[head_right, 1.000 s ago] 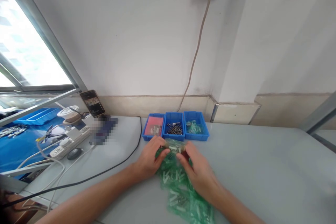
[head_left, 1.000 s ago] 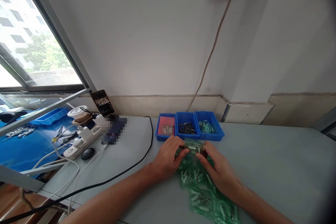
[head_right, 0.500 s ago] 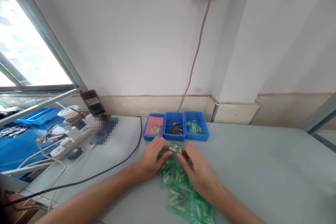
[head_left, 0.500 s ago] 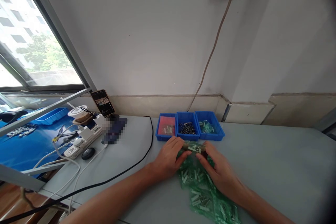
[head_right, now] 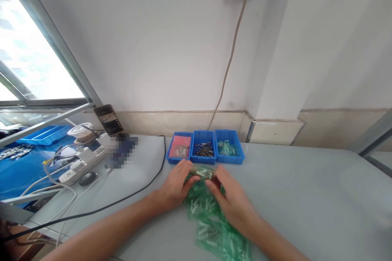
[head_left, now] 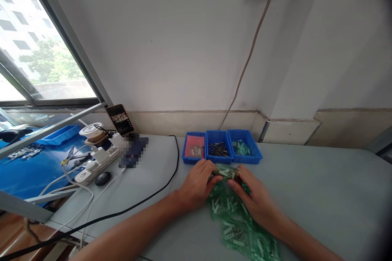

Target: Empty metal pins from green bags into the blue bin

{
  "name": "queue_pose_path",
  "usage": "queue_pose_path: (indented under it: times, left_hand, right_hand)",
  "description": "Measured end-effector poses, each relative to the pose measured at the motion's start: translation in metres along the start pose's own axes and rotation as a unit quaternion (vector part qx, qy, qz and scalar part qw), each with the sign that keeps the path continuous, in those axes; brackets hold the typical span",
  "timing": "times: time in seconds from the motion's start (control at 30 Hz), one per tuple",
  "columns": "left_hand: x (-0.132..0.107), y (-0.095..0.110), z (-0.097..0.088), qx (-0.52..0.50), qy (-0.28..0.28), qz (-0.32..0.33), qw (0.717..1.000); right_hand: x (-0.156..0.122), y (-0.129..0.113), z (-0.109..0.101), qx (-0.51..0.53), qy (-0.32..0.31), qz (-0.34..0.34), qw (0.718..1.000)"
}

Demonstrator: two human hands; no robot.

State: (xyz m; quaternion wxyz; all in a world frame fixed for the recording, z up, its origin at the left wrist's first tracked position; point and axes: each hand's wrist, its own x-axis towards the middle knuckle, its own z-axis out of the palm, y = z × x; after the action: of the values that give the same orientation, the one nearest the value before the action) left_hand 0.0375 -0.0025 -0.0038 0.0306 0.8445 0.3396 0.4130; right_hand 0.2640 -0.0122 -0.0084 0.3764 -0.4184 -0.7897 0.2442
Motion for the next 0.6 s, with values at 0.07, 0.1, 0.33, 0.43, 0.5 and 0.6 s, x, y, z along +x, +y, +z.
queue_pose_path:
  times: [0.07, 0.1, 0.33, 0.43, 0.5, 0.6]
  left_hand:
    - [-0.001, -0.001, 0.001, -0.001, 0.003, -0.002, 1.0]
    - [-0.002, -0.001, 0.001, -0.001, 0.005, -0.002, 1.0]
    - [-0.001, 0.002, -0.001, -0.005, 0.008, -0.026, 1.0]
    - [0.002, 0.005, -0.005, -0.014, 0.004, -0.01, 1.0]
    - [0.003, 0.006, -0.006, -0.013, 0.01, 0.003, 1.0]
    - [0.003, 0.004, -0.005, -0.003, 0.015, 0.0, 1.0]
  right_hand:
    - [0.0, -0.001, -0.001, 0.006, -0.004, 0.002, 1.0]
    - [0.0, -0.001, -0.001, 0.008, -0.006, 0.002, 1.0]
    - [0.002, -0.008, -0.004, 0.021, 0.004, -0.006, 1.0]
    - [0.003, -0.011, -0.005, 0.029, 0.011, -0.011, 0.999]
    - [0.004, -0.011, -0.005, 0.03, 0.012, -0.014, 0.999]
    - [0.004, -0.011, -0.006, 0.025, 0.012, -0.013, 1.0]
